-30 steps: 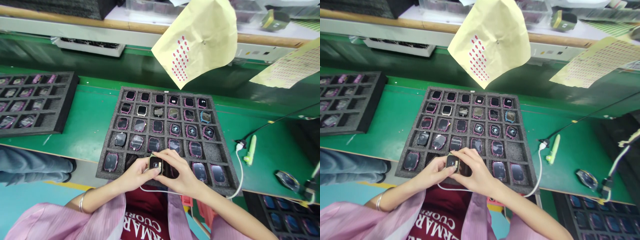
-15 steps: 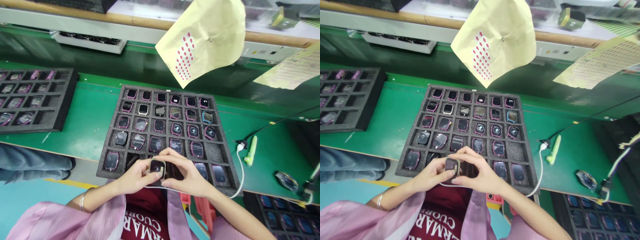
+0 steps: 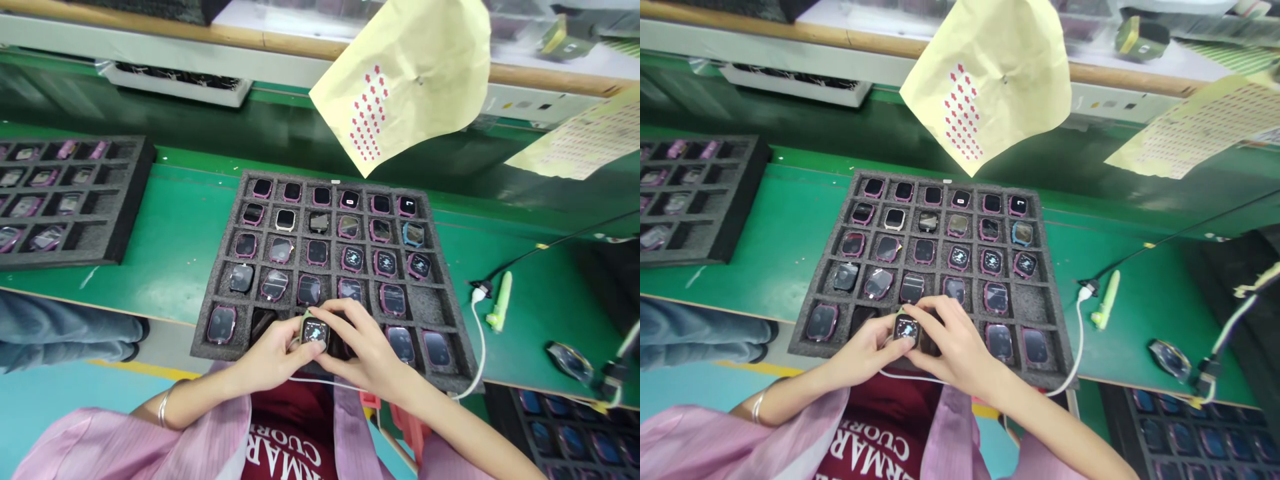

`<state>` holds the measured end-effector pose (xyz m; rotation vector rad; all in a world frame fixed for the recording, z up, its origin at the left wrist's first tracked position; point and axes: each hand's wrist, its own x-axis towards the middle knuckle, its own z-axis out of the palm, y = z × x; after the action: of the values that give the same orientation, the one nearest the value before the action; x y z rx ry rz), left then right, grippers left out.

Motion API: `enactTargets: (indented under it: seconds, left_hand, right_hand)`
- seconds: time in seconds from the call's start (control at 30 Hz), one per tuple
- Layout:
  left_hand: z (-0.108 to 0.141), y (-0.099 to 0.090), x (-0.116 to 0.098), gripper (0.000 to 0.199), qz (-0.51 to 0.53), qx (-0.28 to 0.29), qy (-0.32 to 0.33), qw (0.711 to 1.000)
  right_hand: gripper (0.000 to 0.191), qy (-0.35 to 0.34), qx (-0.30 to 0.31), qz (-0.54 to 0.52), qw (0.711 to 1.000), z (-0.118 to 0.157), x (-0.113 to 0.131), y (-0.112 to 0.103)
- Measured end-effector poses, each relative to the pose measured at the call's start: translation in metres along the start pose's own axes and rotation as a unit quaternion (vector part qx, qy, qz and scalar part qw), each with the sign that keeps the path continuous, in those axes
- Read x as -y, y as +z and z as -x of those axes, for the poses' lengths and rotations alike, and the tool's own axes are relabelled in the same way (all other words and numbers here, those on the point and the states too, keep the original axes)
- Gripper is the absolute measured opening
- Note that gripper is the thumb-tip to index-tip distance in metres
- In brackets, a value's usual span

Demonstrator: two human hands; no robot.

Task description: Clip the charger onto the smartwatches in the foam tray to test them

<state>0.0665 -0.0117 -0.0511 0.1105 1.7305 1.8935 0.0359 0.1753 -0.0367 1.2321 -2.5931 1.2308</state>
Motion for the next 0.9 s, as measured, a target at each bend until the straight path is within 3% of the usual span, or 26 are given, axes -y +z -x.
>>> enactTargets:
  seconds: [0.07,0.17,0.3,0.37,0.47,0.53,0.6,0.7,0.77,0.9]
  left_hand:
    - [0.002,0.0,0.001,0.035,0.001,0.032,-0.015,0.999]
    - [0.004,0.0,0.001,0.041,0.01,0.084,-0.048,0.995]
    - [0.004,0.002,0.001,0.028,-0.014,0.09,-0.075,0.993]
    - [0.004,0.003,0.004,0.029,-0.022,0.087,-0.074,0.993]
    - [0.004,0.006,0.012,0.037,-0.018,0.081,-0.068,0.994]
    - [0.002,0.007,0.018,0.042,-0.006,0.076,-0.063,0.995]
    - [-0.001,0.01,0.021,0.047,0.012,0.071,-0.05,0.996]
    - [-0.004,0.013,0.02,0.052,0.05,0.056,-0.018,0.997]
    - [-0.005,0.014,0.018,0.053,0.071,0.061,-0.002,0.996]
    - [-0.007,0.015,0.011,0.044,0.073,0.076,0.013,0.994]
  right_hand:
    - [0.049,-0.021,-0.016,0.056,0.998,0.002,0.006,-0.013]
    - [0.052,-0.006,-0.042,0.05,0.998,0.013,0.007,-0.05]
    - [0.045,0.109,-0.098,0.116,0.982,0.048,-0.02,-0.107]
    - [0.038,0.17,-0.072,0.161,0.97,0.069,-0.038,-0.123]
    - [0.036,0.209,0.033,0.223,0.952,0.088,-0.052,-0.129]
    - [0.037,0.212,0.046,0.268,0.939,0.087,-0.05,-0.126]
    - [0.033,0.196,0.042,0.294,0.935,0.076,-0.042,-0.121]
    - [0.03,0.165,0.102,0.295,0.936,0.05,-0.033,-0.113]
    - [0.032,0.162,0.143,0.3,0.929,0.036,-0.031,-0.11]
    - [0.043,0.165,0.166,0.286,0.929,0.022,-0.038,-0.112]
